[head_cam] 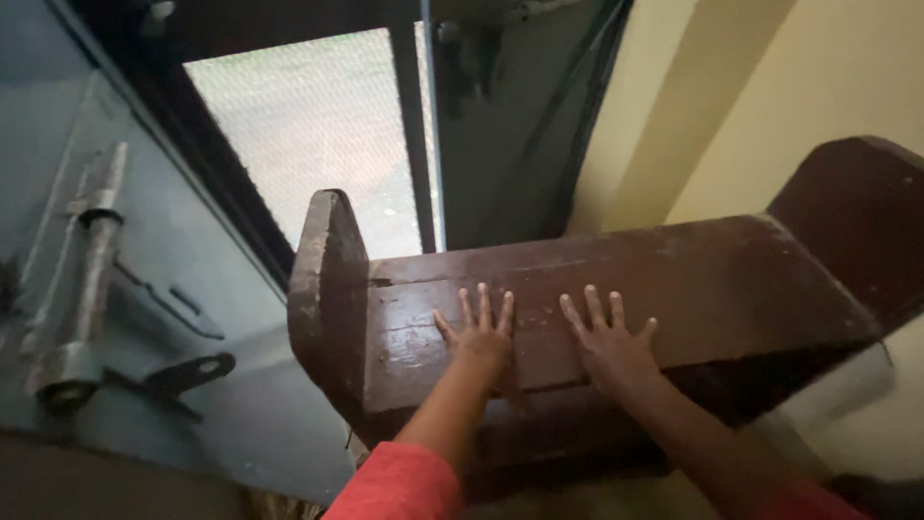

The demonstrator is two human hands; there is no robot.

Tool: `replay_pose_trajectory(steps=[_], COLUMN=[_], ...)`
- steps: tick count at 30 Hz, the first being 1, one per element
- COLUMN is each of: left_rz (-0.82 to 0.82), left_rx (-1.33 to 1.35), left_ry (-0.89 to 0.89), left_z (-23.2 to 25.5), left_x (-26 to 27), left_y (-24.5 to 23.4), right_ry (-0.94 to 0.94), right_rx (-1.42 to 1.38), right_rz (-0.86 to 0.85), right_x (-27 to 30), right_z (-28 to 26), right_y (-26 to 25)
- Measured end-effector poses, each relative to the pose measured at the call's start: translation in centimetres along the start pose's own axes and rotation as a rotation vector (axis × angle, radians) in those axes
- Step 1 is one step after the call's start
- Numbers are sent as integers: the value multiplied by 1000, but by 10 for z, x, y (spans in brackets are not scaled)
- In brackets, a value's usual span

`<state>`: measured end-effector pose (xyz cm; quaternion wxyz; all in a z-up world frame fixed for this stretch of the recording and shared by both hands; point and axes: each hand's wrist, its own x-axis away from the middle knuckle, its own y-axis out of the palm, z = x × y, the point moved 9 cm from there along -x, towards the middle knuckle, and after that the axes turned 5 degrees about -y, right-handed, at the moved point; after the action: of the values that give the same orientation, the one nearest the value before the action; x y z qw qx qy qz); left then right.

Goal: The person wipes the surface of a wooden bench with their hands. They move the bench slightly to clean different areas, including the sides and the top surface, using a repetitive wiping motion.

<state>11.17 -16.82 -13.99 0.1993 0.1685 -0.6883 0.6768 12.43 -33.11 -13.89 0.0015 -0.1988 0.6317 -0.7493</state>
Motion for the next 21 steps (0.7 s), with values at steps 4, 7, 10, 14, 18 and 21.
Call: replay_pose_trajectory(steps=[4, 7, 10, 14, 18, 21], left_rz=[34, 108, 32, 123, -16, -14], left_rx=[11, -15, -37, 1, 26, 82], left_ry=[-79, -135, -174, -195, -62, 79], left_z=[10, 14, 16, 19, 12, 4], left_x=[-7, -21, -46, -44, 18, 42], left_y=[8, 19, 29, 19, 6, -18], right_ry=[-34, -111, -196, -81, 35, 150], right_rx=[-25, 79, 262, 333, 359, 315], right_rz=[-114, -108, 5, -196, -205, -216], right_x=[15, 18, 32, 40, 44, 31], right_z=[4, 8, 26, 42, 36, 38], right_y=[-8, -10, -4, 19, 28, 42])
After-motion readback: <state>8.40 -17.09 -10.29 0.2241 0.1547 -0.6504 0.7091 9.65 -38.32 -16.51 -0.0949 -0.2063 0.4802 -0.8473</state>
